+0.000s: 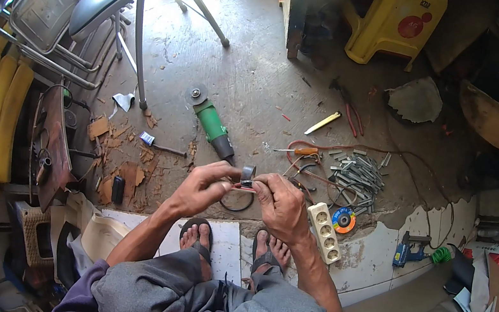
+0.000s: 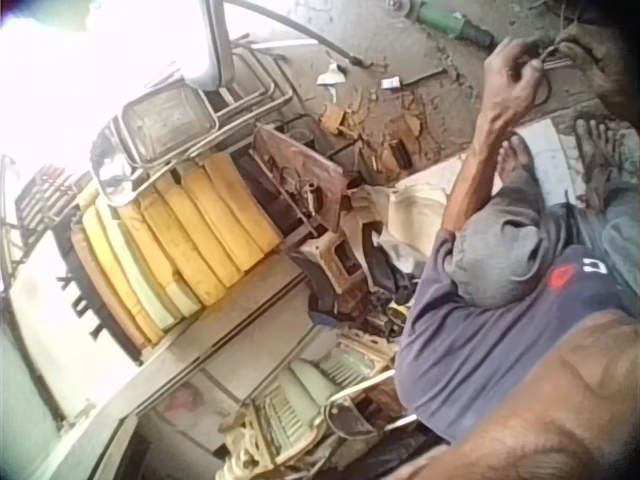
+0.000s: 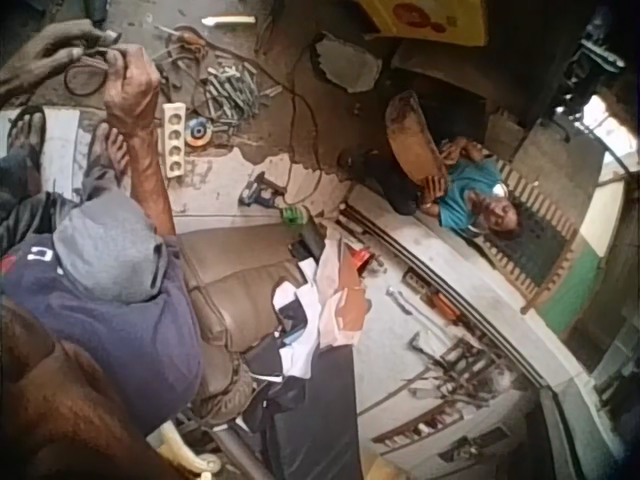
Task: The person uses their hands to pull at and strip small wires or cables, then picks up and handles an angle grinder.
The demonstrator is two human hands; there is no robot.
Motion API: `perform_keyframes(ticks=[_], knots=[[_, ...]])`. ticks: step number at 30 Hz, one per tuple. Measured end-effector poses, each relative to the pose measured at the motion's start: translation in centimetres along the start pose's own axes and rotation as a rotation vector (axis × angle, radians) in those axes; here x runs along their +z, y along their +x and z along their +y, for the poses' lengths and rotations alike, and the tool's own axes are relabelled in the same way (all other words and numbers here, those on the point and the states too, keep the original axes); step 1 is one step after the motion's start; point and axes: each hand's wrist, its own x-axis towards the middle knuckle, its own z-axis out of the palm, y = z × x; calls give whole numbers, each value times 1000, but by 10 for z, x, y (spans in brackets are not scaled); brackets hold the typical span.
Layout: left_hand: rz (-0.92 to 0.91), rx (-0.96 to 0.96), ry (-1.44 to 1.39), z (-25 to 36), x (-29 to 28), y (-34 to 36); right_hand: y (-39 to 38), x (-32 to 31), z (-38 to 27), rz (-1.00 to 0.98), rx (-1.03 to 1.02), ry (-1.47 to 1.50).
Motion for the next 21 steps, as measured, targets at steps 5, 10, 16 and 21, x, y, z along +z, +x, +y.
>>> perform_keyframes(ticks=[5, 10, 16, 21], knots=[[-71, 213, 354, 12, 0, 0, 3, -10, -13, -121, 138, 103], [-12, 216, 480, 3, 5, -3, -2, -6, -6, -117, 147, 85], [-65, 389, 541, 10, 0, -1, -8, -11, -3, -182, 424, 342], [13, 443, 684, 2, 7, -2, -4, -14, -2, -186, 458, 330]])
